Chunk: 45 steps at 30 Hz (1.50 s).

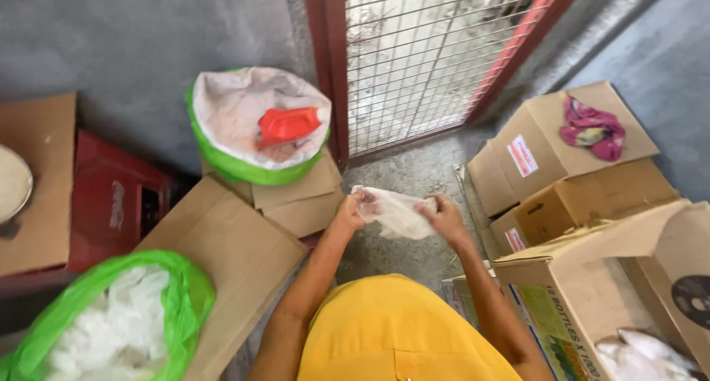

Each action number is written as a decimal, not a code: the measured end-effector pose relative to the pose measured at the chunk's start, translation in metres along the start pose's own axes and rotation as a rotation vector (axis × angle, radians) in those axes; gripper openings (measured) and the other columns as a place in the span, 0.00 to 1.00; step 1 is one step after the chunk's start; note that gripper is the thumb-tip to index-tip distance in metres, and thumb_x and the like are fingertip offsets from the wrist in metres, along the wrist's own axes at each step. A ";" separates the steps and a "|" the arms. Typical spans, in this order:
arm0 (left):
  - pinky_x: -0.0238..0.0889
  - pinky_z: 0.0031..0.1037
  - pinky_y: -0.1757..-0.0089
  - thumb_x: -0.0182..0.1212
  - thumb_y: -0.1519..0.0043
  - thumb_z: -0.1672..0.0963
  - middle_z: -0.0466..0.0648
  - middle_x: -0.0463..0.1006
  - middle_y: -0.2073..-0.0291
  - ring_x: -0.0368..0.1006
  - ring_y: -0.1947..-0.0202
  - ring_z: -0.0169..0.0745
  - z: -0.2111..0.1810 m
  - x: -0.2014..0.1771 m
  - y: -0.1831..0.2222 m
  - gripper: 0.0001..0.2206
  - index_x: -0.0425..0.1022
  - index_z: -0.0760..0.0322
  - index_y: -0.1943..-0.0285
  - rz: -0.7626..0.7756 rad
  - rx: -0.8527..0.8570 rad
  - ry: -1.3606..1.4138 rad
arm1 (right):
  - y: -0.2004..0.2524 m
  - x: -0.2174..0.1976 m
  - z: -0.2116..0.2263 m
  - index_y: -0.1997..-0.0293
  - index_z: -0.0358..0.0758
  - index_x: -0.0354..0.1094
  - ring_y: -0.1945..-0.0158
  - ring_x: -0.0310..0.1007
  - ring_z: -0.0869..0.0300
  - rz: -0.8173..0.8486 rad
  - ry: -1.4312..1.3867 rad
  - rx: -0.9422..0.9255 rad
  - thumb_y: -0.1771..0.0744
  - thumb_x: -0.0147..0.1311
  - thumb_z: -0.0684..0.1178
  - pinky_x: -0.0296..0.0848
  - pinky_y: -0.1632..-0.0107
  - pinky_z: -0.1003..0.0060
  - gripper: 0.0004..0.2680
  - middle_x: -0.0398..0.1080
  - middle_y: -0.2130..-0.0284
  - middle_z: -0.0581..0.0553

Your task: Scooping white powder from a bag into smaller plastic bags, weighing them on a scale, tying them, and placing them into a box.

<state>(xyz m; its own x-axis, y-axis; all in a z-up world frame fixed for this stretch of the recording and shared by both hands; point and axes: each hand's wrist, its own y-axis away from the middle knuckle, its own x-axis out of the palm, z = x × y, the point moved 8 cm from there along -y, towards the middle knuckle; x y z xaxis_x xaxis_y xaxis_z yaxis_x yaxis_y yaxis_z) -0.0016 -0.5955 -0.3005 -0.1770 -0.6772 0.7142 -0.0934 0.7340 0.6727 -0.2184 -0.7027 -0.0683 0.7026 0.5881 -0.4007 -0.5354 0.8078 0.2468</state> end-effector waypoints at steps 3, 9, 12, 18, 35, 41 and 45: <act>0.71 0.51 0.64 0.52 0.32 0.52 0.46 0.76 0.73 0.73 0.73 0.46 -0.001 0.002 -0.016 0.11 0.71 0.59 0.65 -0.003 0.023 -0.017 | 0.001 0.007 -0.028 0.53 0.36 0.71 0.63 0.75 0.47 -0.058 0.418 -0.144 0.39 0.67 0.57 0.72 0.60 0.52 0.18 0.74 0.68 0.36; 0.65 0.37 0.73 0.64 0.35 0.50 0.40 0.70 0.80 0.63 0.83 0.34 -0.003 0.044 0.019 0.13 0.71 0.57 0.68 0.119 0.042 -0.247 | 0.013 -0.034 -0.059 0.52 0.31 0.68 0.57 0.73 0.39 -0.557 0.307 -0.167 0.36 0.61 0.49 0.71 0.56 0.50 0.13 0.72 0.61 0.29; 0.66 0.29 0.71 0.63 0.37 0.55 0.39 0.73 0.75 0.68 0.78 0.31 -0.009 0.086 0.074 0.05 0.74 0.59 0.63 0.226 0.081 -0.398 | 0.035 -0.052 -0.030 0.52 0.33 0.70 0.57 0.74 0.44 -0.666 0.310 -0.209 0.35 0.59 0.45 0.73 0.54 0.53 0.10 0.73 0.59 0.32; 0.66 0.30 0.74 0.64 0.39 0.58 0.43 0.77 0.73 0.70 0.79 0.34 0.014 0.031 0.035 0.04 0.76 0.63 0.59 0.107 0.100 -0.715 | 0.012 0.016 -0.106 0.50 0.33 0.71 0.59 0.76 0.51 0.083 -0.613 0.345 0.35 0.54 0.42 0.75 0.51 0.50 0.10 0.76 0.58 0.37; 0.73 0.54 0.55 0.52 0.34 0.55 0.58 0.80 0.55 0.77 0.57 0.58 0.017 -0.043 -0.041 0.13 0.73 0.70 0.50 0.031 -0.140 0.000 | 0.069 0.027 -0.101 0.57 0.59 0.69 0.53 0.74 0.54 0.288 -0.499 0.423 0.41 0.57 0.38 0.74 0.51 0.51 0.15 0.76 0.56 0.49; 0.65 0.48 0.56 0.57 0.45 0.61 0.50 0.74 0.57 0.70 0.57 0.52 -0.011 0.079 0.068 0.22 0.69 0.48 0.41 0.031 0.061 -0.391 | -0.018 -0.004 -0.131 0.56 0.52 0.83 0.57 0.78 0.50 0.173 0.700 0.044 0.35 0.49 0.36 0.76 0.52 0.58 0.14 0.78 0.61 0.39; 0.66 0.43 0.46 0.58 0.49 0.65 0.60 0.76 0.48 0.72 0.46 0.60 -0.046 0.225 0.123 0.24 0.73 0.69 0.40 0.115 1.019 -1.568 | -0.047 -0.093 0.008 0.40 0.46 0.71 0.63 0.76 0.41 -0.121 0.741 -0.051 0.37 0.51 0.36 0.77 0.58 0.49 0.19 0.72 0.65 0.29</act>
<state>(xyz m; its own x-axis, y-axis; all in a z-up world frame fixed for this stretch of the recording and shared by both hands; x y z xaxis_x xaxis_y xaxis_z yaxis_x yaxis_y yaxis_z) -0.0078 -0.6598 -0.0476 -0.7907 -0.4047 -0.4594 -0.3852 0.9121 -0.1405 -0.2544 -0.7946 -0.0353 0.2678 0.2988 -0.9160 -0.5080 0.8516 0.1293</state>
